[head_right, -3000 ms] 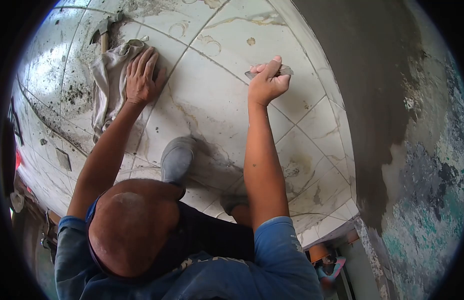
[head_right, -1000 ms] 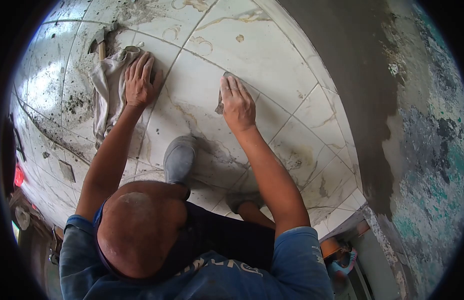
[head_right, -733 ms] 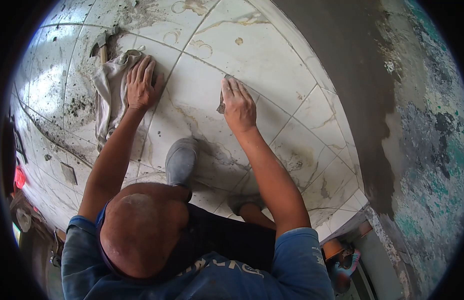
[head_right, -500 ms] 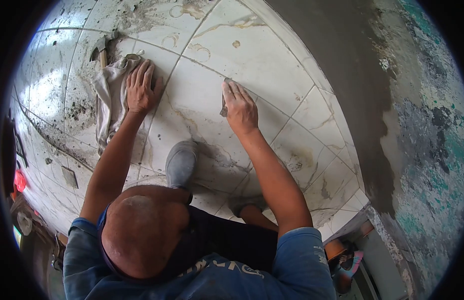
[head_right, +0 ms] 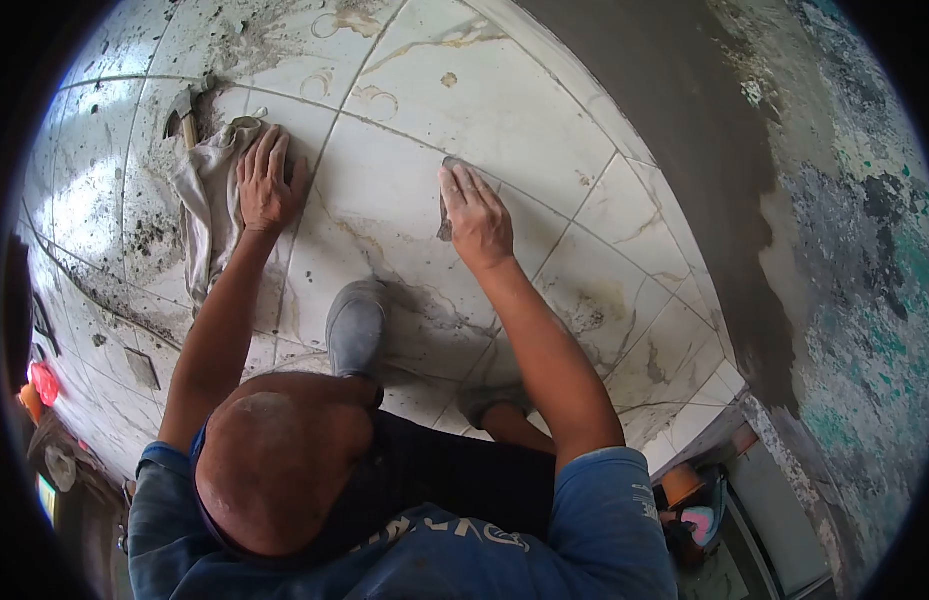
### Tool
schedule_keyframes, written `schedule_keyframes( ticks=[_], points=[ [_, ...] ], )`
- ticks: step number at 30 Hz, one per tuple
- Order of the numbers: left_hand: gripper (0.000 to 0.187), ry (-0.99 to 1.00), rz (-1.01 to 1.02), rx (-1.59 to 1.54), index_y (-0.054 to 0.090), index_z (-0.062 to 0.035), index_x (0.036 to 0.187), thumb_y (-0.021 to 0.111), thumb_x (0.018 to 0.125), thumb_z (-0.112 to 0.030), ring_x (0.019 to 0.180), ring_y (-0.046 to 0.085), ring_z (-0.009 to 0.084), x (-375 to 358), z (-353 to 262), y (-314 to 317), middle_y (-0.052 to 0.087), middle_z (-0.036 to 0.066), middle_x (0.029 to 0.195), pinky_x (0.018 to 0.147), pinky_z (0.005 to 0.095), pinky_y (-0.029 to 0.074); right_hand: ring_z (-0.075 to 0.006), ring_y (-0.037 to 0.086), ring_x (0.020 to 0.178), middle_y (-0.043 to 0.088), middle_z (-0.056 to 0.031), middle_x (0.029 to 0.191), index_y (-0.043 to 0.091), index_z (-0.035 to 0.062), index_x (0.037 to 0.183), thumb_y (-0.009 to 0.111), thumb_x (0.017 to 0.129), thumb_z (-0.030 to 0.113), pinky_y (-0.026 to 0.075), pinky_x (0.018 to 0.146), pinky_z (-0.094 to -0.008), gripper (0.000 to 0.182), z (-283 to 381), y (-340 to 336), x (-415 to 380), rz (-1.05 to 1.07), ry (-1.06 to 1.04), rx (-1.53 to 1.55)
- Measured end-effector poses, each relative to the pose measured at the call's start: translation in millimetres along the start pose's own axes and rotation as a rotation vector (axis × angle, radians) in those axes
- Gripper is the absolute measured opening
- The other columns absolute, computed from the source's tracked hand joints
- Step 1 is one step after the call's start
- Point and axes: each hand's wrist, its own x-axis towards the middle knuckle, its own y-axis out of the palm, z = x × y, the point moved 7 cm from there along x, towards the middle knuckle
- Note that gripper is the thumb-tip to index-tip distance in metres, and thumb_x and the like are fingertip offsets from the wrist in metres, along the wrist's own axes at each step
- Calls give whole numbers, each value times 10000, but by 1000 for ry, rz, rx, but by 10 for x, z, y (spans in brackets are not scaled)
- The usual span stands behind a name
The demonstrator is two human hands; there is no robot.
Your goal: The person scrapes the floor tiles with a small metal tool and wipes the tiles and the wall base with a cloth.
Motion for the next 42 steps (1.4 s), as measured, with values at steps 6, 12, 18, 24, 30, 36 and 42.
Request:
schedule_keyframes(
  ticks=[6, 12, 18, 24, 30, 36, 42],
  points=[
    [434, 6, -3, 11, 560, -64, 1224, 616, 864, -298, 1231, 483, 301, -3, -10, -29, 517, 116, 1350, 1045, 449, 334, -340, 610, 1106, 640, -191, 1156, 601, 20, 1206, 578, 878, 103, 512, 920, -386, 338, -5, 3, -71, -27, 22, -12],
    [447, 10, -1, 18, 531, -66, 1252, 608, 871, -285, 1234, 481, 312, -8, -25, -34, 517, 121, 1350, 1039, 451, 345, -318, 622, 1089, 652, -173, 1140, 623, 39, 1181, 585, 882, 108, 522, 902, -373, 309, -21, 55, -68, -42, -54, -106],
    [447, 9, 0, 9, 530, -68, 1253, 603, 873, -292, 1239, 475, 314, -1, -37, -27, 519, 121, 1346, 1050, 454, 333, -323, 637, 1051, 659, -170, 1109, 624, 63, 1171, 599, 841, 91, 528, 887, -369, 333, 0, 85, -21, -134, -54, -156],
    [444, 23, -16, 18, 551, -45, 1231, 608, 870, -297, 1232, 481, 312, -8, -47, -59, 518, 138, 1347, 1042, 455, 335, -334, 641, 1032, 661, -171, 1096, 636, 57, 1140, 590, 799, 54, 529, 889, -362, 343, -74, 103, 20, -128, 27, -114],
    [438, 29, -30, 13, 555, -44, 1225, 606, 868, -292, 1226, 485, 312, -24, -38, -49, 527, 140, 1336, 1037, 456, 340, -306, 629, 1086, 662, -157, 1131, 633, 64, 1161, 574, 805, 15, 532, 895, -358, 365, -159, 69, -80, -98, -131, -35],
    [435, 22, -17, 22, 547, -56, 1235, 606, 865, -277, 1224, 487, 314, 19, -43, -62, 535, 131, 1321, 1040, 455, 341, -303, 645, 1052, 670, -167, 1098, 641, 60, 1156, 614, 816, 12, 538, 869, -358, 344, -176, 37, -3, -156, 7, 24],
    [421, 18, -9, 25, 559, -50, 1220, 598, 862, -269, 1219, 489, 327, 3, -55, -54, 536, 142, 1315, 1035, 467, 341, -207, 667, 809, 691, -127, 911, 642, -28, 1052, 548, 919, 140, 523, 717, -320, 234, -846, -208, -261, -355, 796, 756]
  ],
)
